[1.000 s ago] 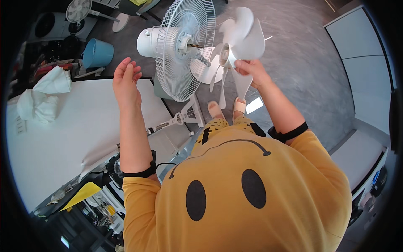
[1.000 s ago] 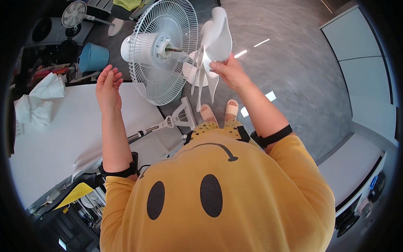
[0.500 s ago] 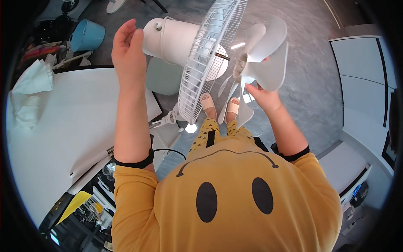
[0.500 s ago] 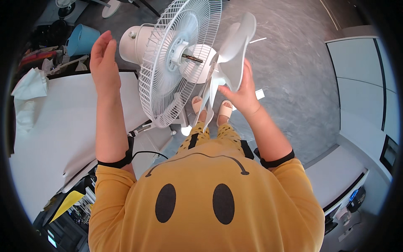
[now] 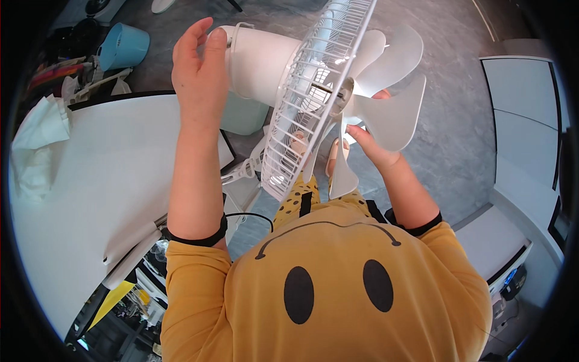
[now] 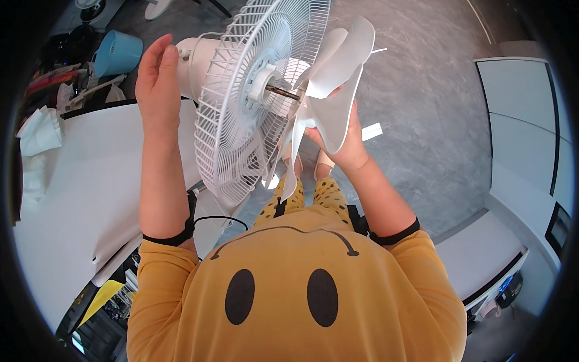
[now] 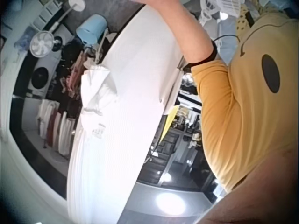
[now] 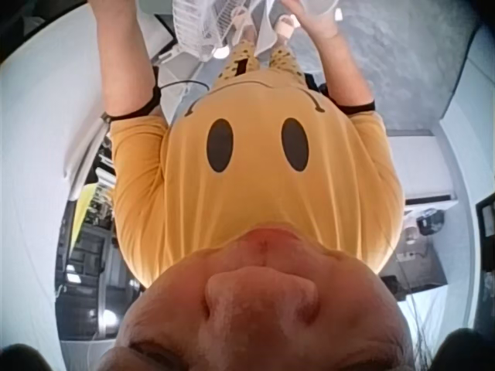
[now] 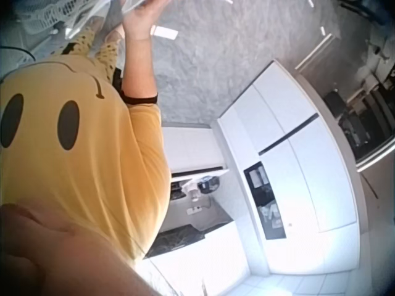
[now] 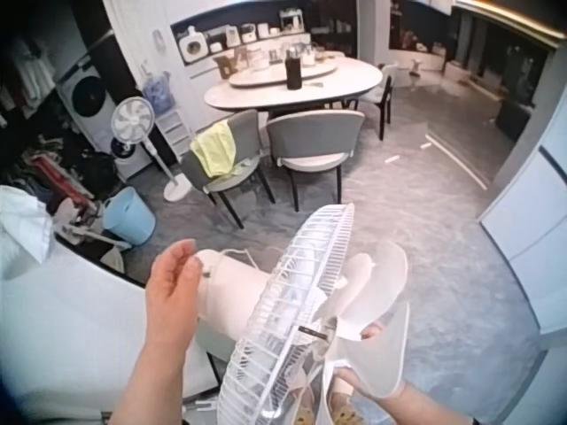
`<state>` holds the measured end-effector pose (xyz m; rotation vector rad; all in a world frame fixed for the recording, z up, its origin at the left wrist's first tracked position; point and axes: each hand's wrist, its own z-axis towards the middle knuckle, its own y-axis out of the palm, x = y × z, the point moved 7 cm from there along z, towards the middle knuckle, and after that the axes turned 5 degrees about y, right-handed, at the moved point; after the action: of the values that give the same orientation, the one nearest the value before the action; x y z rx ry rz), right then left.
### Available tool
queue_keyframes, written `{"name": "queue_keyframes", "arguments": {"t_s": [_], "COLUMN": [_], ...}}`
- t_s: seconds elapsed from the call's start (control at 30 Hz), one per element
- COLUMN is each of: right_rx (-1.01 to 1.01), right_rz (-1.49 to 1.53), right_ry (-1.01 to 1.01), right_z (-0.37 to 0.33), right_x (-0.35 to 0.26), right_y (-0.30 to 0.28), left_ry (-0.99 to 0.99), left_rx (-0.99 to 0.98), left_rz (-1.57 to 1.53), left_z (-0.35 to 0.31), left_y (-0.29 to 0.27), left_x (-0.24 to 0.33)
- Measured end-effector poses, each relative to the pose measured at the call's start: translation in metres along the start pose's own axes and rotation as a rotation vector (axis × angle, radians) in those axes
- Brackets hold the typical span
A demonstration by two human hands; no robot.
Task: The user is assembling a small white electric fan by attaching the back grill and blades.
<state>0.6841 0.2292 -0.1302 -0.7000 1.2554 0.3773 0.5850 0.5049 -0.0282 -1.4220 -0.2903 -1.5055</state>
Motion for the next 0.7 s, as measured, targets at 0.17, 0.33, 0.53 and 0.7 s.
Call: {"name": "queue_keyframes", "arguments": {"t_s": [0.17, 0.33, 0.53, 0.7], "right_rx": [0.071, 0.026, -0.102, -0.157], "right_rz": [0.194, 0.12, 0.12, 0.535], "right_ry": [0.125, 0.016, -0.048, 0.285], "right_z": [0.003, 0.005, 0.005, -0.001], "right_x": [-0.007, -0.016, -0.004, 0.019], "right_y": [-0.002, 0.0, 0.01, 0.013], "left_ry": [-0.027, -0.131, -0.036, -0.001], "left_rx": [0.001, -0.02, -0.013, 0.021], "left_rz": [0.155, 0.105, 0.211, 0.315], "left_z": [0.004, 0.003, -0.001, -0.006], "left_y": [-0.002, 0.002, 0.006, 0.01], "left_x": [-0.009, -0.023, -0.026, -0.017]}}
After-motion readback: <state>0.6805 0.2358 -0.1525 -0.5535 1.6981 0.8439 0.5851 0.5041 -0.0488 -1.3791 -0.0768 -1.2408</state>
